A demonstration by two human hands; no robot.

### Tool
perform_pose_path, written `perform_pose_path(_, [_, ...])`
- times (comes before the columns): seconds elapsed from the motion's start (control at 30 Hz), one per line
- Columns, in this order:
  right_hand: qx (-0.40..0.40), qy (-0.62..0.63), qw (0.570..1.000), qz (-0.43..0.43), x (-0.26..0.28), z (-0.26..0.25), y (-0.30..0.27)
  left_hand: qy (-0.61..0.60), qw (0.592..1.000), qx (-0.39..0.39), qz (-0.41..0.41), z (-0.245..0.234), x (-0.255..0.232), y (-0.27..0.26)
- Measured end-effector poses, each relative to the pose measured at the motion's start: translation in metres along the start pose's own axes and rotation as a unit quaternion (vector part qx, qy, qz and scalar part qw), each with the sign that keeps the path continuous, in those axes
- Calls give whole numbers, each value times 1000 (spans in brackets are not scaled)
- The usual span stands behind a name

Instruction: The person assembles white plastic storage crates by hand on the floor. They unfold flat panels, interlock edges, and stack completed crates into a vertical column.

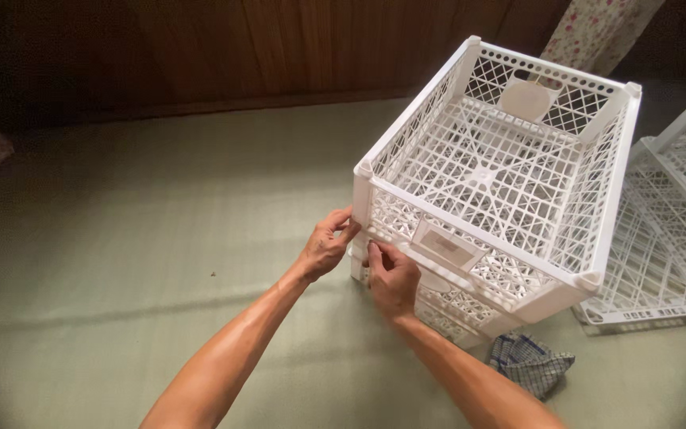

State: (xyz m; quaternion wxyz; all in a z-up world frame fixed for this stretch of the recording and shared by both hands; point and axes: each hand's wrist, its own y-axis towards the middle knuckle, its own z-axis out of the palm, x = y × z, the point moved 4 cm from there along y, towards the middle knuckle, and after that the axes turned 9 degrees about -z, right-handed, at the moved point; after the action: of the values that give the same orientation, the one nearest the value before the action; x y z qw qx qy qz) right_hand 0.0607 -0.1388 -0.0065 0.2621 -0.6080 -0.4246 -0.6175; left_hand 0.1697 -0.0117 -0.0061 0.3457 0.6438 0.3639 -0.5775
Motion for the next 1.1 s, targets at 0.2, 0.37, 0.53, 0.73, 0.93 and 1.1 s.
perform_pose_path(0.2, [-24, 142, 987, 69, 12, 5, -6, -35, 998, -46, 3, 6, 2, -7])
perform_pose_path(0.37, [-10, 230, 959, 166, 7, 9, -18, -109, 991, -72, 14, 13, 3, -12])
perform_pose_path(0.53, [12, 274, 946, 174, 2, 9, -20, -99, 989, -109, -10, 14, 8, -12])
perform_pose_path(0.73, [37, 271, 943, 191, 1, 5, -15, -80, 990, -119, 18, 14, 6, -14])
perform_pose_path(0.93, [46, 338, 913, 224, 4, 10, -8, -106, 986, -129, 13, 15, 4, -14])
perform_pose_path(1.1, [76, 390, 890, 224, 9, 18, -11, -123, 983, -133, 15, 13, 5, -13])
